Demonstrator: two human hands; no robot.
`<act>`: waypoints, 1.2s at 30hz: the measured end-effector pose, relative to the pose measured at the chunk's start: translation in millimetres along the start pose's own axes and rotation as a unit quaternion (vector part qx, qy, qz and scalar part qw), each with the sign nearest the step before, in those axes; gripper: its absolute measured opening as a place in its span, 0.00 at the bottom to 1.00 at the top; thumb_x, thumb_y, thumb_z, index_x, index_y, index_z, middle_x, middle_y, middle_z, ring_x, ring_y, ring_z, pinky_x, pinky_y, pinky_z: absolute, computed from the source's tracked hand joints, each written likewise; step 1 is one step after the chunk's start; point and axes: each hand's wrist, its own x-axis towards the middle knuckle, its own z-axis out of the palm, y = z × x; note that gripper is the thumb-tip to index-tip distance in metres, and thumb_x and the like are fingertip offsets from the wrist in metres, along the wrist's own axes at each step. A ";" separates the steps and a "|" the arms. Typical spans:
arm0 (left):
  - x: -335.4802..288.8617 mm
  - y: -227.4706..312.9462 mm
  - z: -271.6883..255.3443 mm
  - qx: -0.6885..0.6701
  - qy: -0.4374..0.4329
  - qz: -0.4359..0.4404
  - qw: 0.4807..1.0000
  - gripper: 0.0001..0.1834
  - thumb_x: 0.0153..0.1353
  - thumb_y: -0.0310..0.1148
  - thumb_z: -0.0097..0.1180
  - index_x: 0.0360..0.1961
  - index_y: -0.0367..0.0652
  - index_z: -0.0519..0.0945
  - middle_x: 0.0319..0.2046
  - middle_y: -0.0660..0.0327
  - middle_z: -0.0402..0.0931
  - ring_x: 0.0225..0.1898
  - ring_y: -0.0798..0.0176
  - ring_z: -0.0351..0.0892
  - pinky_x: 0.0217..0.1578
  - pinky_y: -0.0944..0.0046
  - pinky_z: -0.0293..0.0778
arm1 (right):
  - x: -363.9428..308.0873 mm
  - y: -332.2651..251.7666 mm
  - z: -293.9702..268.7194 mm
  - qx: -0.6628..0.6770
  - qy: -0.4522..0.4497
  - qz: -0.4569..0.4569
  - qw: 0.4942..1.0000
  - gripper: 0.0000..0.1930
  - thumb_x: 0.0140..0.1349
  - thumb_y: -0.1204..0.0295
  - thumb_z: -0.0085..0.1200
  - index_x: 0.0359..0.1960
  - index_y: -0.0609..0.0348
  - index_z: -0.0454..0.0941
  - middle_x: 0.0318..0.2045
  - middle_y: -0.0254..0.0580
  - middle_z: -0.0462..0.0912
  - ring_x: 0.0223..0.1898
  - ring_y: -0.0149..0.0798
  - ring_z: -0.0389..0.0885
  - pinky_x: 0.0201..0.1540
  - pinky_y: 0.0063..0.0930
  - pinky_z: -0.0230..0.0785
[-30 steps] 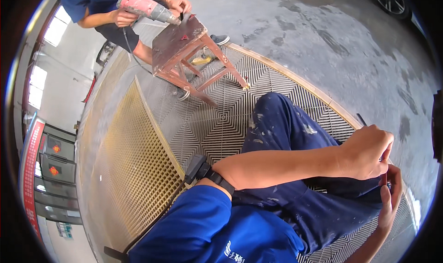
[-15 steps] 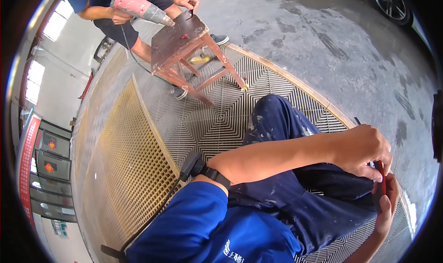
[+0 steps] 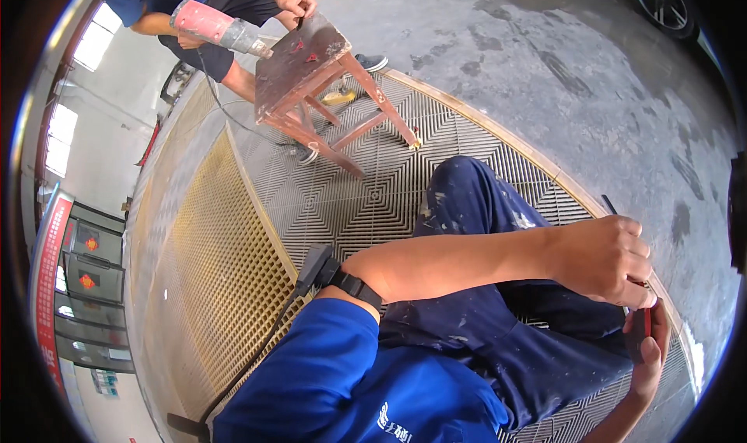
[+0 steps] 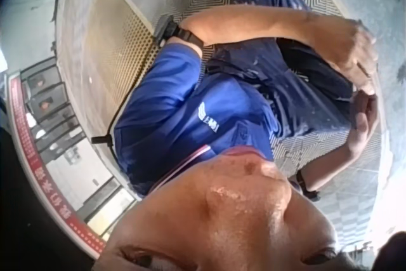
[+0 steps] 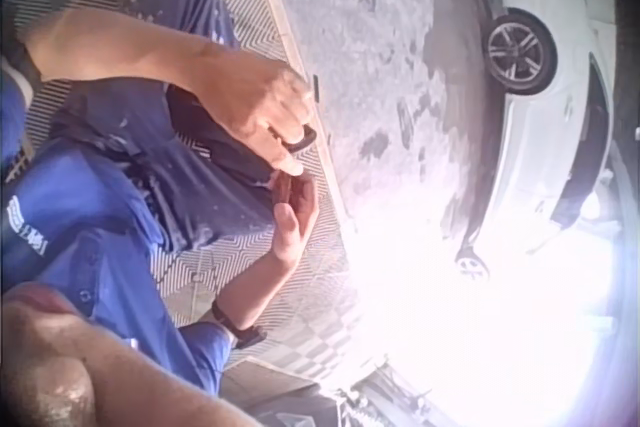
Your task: Repairing or preparing small plastic components using tape and a blade.
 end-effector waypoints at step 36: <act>-154.4 0.6 17.5 -0.288 -0.127 -0.664 0.678 0.14 0.53 0.41 0.72 0.29 0.41 0.85 0.20 0.66 0.73 0.26 0.72 0.71 0.29 0.65 0.66 | -72.3 6.5 -53.2 0.069 -0.036 0.054 0.995 0.37 0.71 0.45 0.49 0.68 0.66 0.66 0.32 0.36 0.75 0.34 0.26 0.73 0.37 0.21 0.62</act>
